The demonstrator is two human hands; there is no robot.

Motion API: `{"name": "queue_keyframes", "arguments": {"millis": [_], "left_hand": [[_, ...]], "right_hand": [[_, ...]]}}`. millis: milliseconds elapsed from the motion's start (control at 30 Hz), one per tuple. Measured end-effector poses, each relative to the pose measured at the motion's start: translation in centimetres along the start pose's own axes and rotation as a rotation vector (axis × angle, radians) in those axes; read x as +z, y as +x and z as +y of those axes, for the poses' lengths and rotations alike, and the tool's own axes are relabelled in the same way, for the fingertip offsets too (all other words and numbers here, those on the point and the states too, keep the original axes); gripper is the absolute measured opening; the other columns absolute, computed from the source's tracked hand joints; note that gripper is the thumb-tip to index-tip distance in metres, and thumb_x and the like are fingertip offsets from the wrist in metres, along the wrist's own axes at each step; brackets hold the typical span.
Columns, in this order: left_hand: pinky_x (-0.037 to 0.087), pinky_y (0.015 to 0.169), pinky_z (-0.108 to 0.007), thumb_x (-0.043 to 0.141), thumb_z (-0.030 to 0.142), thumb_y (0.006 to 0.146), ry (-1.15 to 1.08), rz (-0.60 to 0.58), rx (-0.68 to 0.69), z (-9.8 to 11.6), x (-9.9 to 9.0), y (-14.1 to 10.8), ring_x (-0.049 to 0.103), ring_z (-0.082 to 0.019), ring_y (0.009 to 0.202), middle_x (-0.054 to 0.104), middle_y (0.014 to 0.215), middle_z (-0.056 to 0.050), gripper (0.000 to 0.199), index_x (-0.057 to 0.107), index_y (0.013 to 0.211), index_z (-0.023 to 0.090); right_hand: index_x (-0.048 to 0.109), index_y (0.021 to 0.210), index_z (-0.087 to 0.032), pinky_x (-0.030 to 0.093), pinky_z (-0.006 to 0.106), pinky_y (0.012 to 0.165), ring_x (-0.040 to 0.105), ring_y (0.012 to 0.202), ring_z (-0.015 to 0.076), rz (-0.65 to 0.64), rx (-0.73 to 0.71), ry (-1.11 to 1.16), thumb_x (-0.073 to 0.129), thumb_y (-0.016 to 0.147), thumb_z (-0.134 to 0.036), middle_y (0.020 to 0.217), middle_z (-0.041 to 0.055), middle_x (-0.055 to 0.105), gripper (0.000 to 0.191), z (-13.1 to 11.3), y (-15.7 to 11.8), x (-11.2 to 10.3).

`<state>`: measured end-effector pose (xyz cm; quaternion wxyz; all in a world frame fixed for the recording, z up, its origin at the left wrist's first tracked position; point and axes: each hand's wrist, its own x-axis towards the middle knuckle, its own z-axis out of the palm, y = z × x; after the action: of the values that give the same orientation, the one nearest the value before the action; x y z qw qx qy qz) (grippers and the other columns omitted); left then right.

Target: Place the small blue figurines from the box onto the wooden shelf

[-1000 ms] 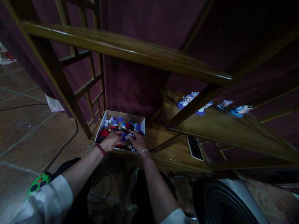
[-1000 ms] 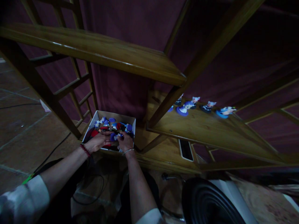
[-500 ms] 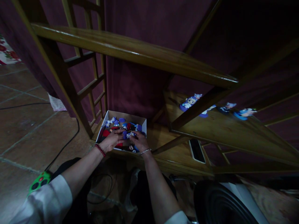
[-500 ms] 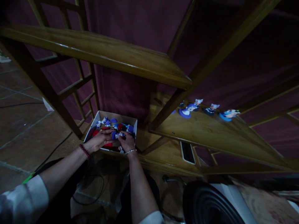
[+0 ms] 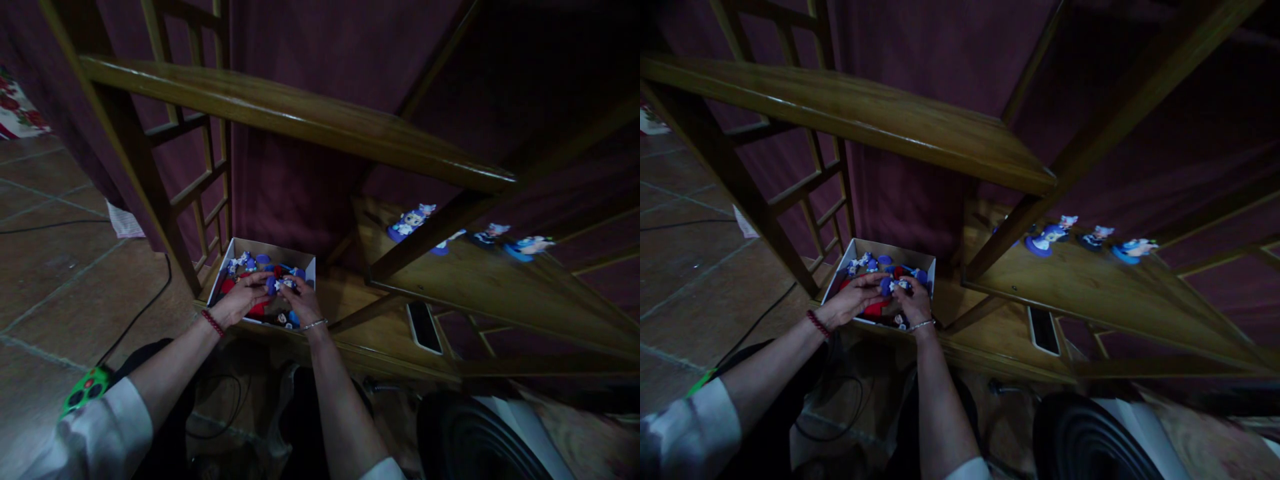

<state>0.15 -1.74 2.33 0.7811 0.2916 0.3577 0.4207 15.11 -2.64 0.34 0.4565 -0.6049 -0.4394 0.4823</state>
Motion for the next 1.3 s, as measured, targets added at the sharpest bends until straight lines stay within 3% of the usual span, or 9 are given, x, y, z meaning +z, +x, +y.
{"name": "queue_keyframes", "arguments": {"millis": [400,1300], "left_hand": [[0.045,0.082,-0.026,0.064,0.007,0.064,-0.015,-0.018,0.087,0.5,0.4,-0.2,0.058,-0.011,0.084,0.061,0.091,-0.004,0.039,0.058,0.102,0.017],[0.041,0.076,-0.024,0.070,0.016,0.057,0.141,0.020,0.110,0.8,1.1,-0.6,0.053,-0.011,0.081,0.059,0.090,-0.003,0.044,0.058,0.100,0.016]], "right_hand": [[0.059,0.088,-0.019,0.041,0.021,0.053,0.060,0.064,0.0121,0.012,0.048,0.282,0.069,0.056,-0.034,0.069,-0.0014,0.063,0.037,-1.0,-0.1,0.3],[0.062,0.088,-0.020,0.043,0.024,0.063,0.053,0.067,0.0118,0.014,-0.124,0.026,0.063,0.061,-0.031,0.075,-0.0018,0.061,0.028,-0.5,0.1,0.3]]}}
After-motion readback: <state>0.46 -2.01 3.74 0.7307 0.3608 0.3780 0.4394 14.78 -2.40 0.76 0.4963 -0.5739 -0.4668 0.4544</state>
